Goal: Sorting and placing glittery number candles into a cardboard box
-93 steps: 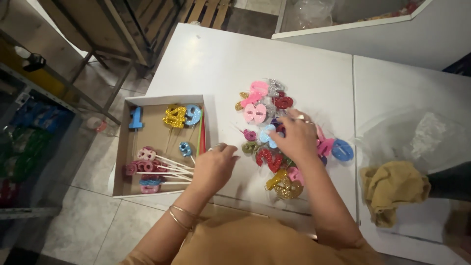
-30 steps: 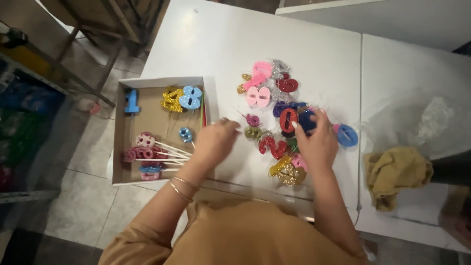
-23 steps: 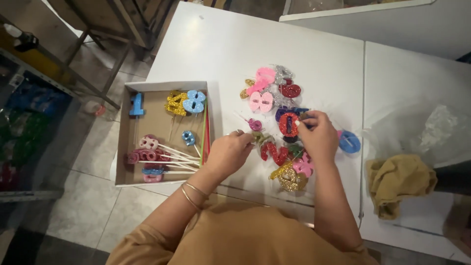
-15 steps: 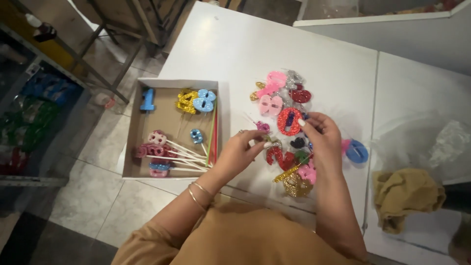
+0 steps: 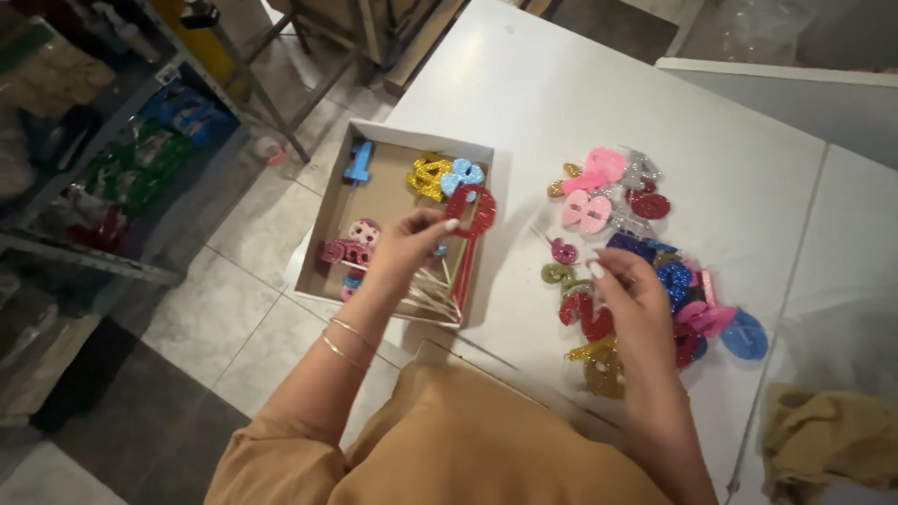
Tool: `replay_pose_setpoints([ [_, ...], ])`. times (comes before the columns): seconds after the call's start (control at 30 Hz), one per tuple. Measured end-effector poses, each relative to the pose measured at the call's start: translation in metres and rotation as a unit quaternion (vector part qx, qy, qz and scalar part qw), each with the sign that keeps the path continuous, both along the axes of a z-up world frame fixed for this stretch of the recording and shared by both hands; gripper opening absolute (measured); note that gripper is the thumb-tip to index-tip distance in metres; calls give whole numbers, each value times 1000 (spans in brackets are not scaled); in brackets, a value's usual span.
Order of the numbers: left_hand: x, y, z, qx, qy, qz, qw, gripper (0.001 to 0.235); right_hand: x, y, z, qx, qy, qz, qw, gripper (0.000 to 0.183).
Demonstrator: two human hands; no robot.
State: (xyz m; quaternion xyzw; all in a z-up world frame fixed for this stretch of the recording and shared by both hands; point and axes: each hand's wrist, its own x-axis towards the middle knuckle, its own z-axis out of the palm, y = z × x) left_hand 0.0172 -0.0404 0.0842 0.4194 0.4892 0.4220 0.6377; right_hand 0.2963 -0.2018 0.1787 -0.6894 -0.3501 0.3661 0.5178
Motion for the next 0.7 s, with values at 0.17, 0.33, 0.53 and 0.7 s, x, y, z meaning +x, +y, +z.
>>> replay_pose_setpoints([
  [0.17, -38, 9, 7, 10, 82, 13, 997, 33, 6, -26, 11, -16, -42, -63, 997, 28],
  [0.33, -52, 11, 51, -24, 184, -8, 983, 19, -22, -35, 84, -145, -16, -231, 962, 21],
  [0.53, -60, 19, 28, 91, 421, 8, 902, 29, 90, -86, -47, 10, -113, -225, 968, 20],
  [0.7, -58, 37, 20, 87, 366, 47, 925, 23, 122, -108, -70, 51, -136, -264, 954, 17],
])
